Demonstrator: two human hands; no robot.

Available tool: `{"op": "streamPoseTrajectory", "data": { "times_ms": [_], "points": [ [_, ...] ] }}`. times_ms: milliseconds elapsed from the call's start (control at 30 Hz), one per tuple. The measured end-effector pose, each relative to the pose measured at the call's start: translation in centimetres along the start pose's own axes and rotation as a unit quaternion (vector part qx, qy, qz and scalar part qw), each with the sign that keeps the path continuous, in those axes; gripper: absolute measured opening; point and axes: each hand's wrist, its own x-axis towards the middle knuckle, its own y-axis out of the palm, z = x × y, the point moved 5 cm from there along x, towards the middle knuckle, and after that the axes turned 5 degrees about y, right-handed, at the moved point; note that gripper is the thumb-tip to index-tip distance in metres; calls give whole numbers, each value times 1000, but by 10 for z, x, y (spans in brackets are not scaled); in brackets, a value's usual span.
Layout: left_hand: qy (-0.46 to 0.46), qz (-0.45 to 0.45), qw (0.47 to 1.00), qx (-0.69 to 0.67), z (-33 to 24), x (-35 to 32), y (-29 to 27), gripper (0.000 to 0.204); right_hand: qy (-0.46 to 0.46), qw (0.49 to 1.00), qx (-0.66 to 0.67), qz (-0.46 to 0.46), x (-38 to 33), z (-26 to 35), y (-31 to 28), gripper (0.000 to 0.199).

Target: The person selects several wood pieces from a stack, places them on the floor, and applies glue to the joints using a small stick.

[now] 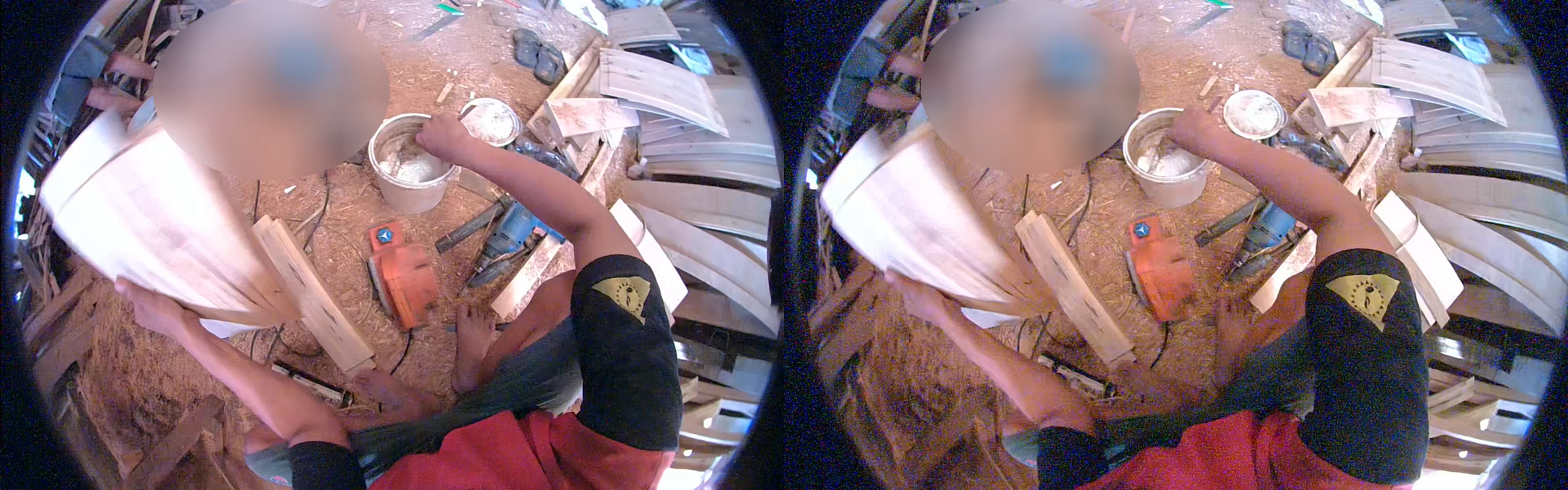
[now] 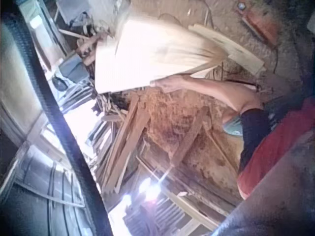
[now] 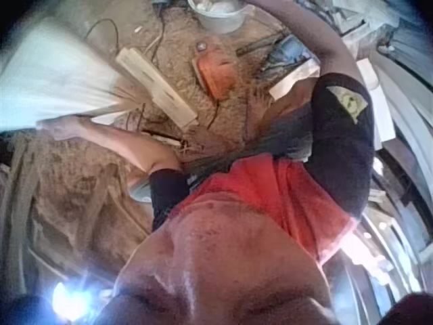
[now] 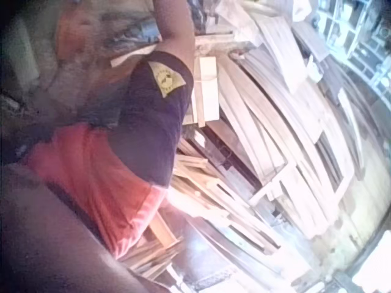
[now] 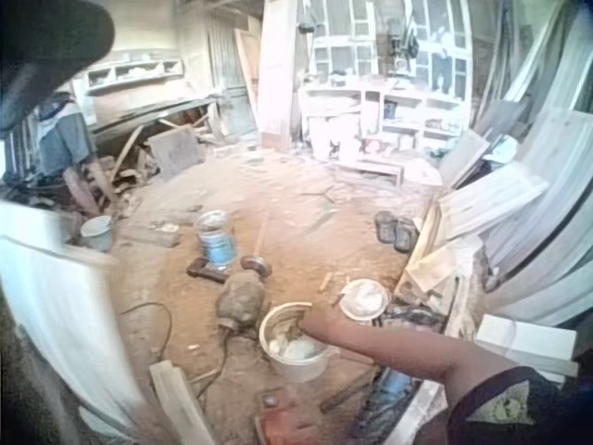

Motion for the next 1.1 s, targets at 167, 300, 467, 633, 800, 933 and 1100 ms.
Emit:
{"op": "streamPoseTrajectory", "data": {
  "times_ms": [167,300,467,633,800,933,1100],
  "points": [
    [311,85,817,478,-81,-15,42,77,-81,996,-19,-33,24,16,43,16],
    [389,191,769,470,-80,-20,44,78,-50,998,6,43,25,23,45,15],
    [328,311,730,513,-65,-18,46,77,-27,988,103,113,1,-17,-14,40],
    [288,348,738,502,-25,-26,70,83,0,898,416,145,-13,-98,2,32],
    [171,455,759,434,17,-51,117,92,26,822,565,63,-48,-115,-19,27],
    [112,529,742,395,27,-79,167,98,64,797,601,10,-68,-123,-38,23],
    [108,590,716,357,62,-103,217,102,64,799,597,-29,-77,-119,-58,21]
  ]
}}
